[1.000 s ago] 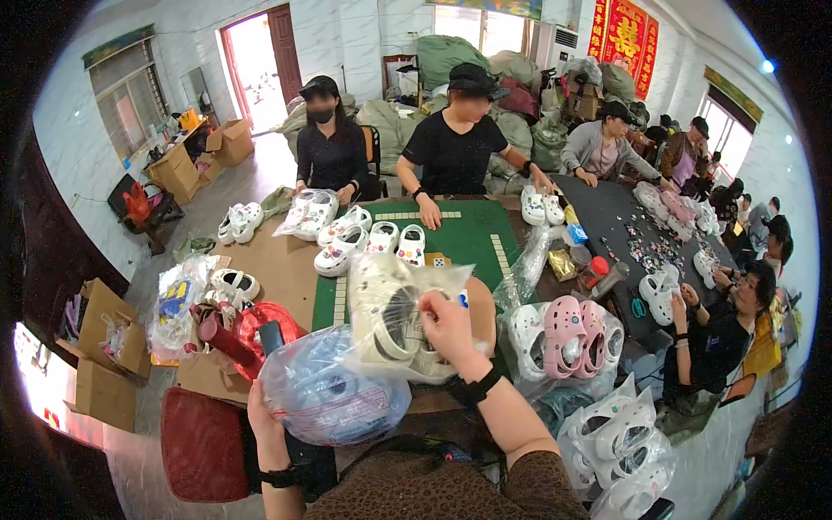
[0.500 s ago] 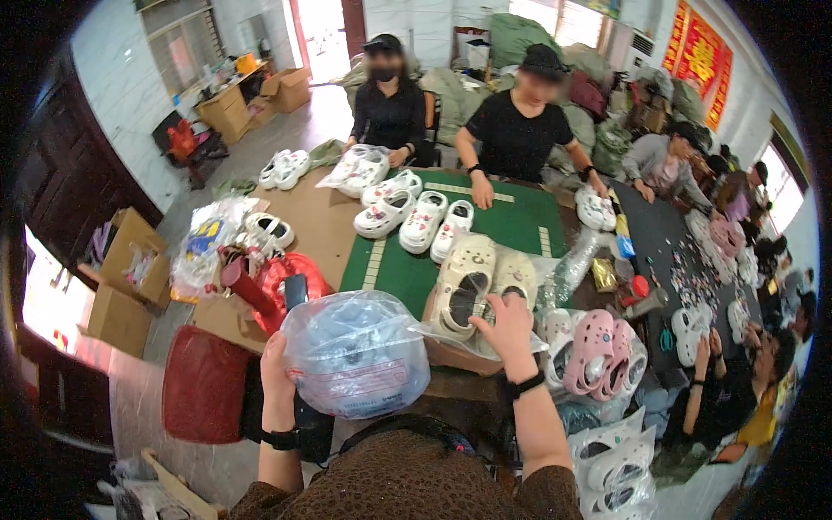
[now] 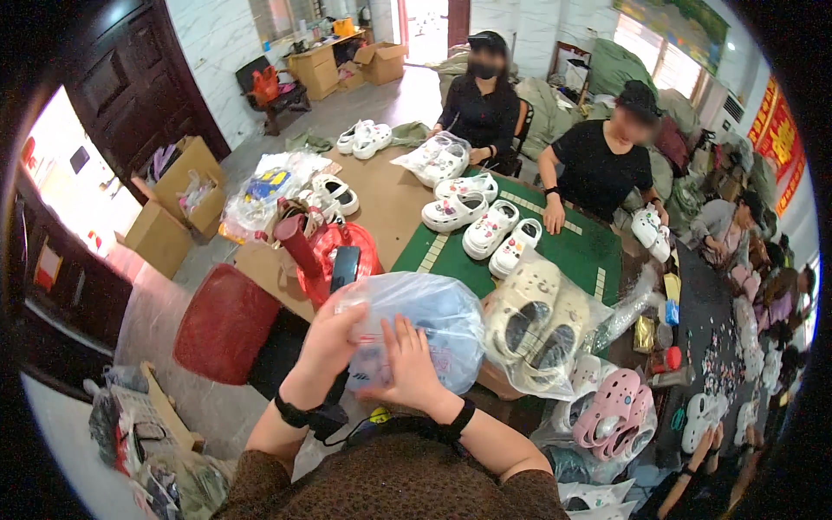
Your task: Packaging finished shoes into plastic bags and containers.
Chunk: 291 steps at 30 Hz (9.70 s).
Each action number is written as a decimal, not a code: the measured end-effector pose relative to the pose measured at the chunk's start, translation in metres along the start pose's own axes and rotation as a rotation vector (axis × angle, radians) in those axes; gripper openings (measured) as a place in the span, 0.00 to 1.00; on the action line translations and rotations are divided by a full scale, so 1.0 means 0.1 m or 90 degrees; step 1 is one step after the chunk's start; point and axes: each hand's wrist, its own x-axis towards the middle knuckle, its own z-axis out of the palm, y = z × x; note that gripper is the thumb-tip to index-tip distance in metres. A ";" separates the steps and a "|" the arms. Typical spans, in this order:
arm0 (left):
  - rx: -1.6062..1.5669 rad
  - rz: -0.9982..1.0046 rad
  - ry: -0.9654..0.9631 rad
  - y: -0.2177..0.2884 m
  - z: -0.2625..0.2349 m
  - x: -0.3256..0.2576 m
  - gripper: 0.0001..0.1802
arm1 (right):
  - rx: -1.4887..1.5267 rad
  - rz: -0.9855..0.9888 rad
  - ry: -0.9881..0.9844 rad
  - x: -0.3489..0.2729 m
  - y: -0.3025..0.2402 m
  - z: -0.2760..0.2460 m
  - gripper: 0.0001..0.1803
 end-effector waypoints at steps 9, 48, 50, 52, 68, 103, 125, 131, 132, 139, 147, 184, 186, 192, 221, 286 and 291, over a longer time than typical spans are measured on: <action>0.343 0.251 -0.078 0.07 -0.12 0.58 0.24 | 0.532 0.276 0.228 0.35 0.95 -0.12 0.10; 0.867 0.265 -0.095 -0.88 -1.10 0.94 0.13 | -0.010 0.169 0.139 0.19 0.73 -0.14 0.43; 0.825 0.370 -0.160 -0.99 -1.17 0.88 0.13 | 0.024 0.161 0.160 0.22 0.78 -0.08 0.43; 0.790 0.524 -0.156 -1.07 -0.92 0.78 0.11 | 0.013 0.174 0.184 0.21 0.86 -0.08 0.42; 0.615 0.324 -0.277 -1.09 -0.49 0.83 0.09 | -0.024 0.205 0.376 -0.77 0.47 -0.95 0.14; 0.672 0.276 0.276 -1.45 0.88 0.96 0.12 | -0.414 1.069 0.561 -6.89 5.33 -2.80 0.16; 0.535 0.382 0.152 -0.99 0.22 0.60 0.08 | 1.019 0.352 -0.334 -0.23 0.99 -1.29 0.39; 0.472 0.351 0.053 -0.84 -0.03 0.61 0.07 | 0.919 0.451 -0.353 0.26 0.96 -0.59 0.39; 0.480 0.345 0.032 -0.81 -0.09 0.60 0.07 | 0.916 0.456 -0.351 0.33 0.90 -0.56 0.39; 0.584 0.373 -0.074 -0.68 -0.35 0.62 0.06 | 0.976 0.432 -0.148 0.65 0.69 -0.41 0.30; 0.650 0.254 -0.309 -0.59 -0.38 0.56 0.09 | 0.707 0.412 0.322 -0.86 0.51 -1.37 0.30; 1.264 0.299 -0.116 -1.54 0.60 1.34 0.28 | -0.410 0.997 0.495 -7.72 4.55 -3.13 0.26; 1.319 0.264 -0.037 -1.26 0.59 1.07 0.24 | -0.273 1.091 0.524 -6.99 4.82 -2.78 0.23; 1.244 0.296 -0.126 -0.94 0.28 1.19 0.13 | -0.038 0.592 0.623 -4.19 3.45 -2.91 0.13; -0.042 -0.487 0.078 -1.85 -2.10 1.56 0.30 | -0.129 0.445 -0.227 1.85 0.92 0.75 0.36; 1.299 0.288 -0.431 -0.17 -0.56 -1.06 0.20 | -0.020 -0.138 -0.224 -1.80 -1.53 -0.62 0.12; 0.791 0.123 -0.176 -0.39 -1.31 -0.60 0.16 | -0.023 -0.083 -0.220 -1.95 -1.44 -0.57 0.13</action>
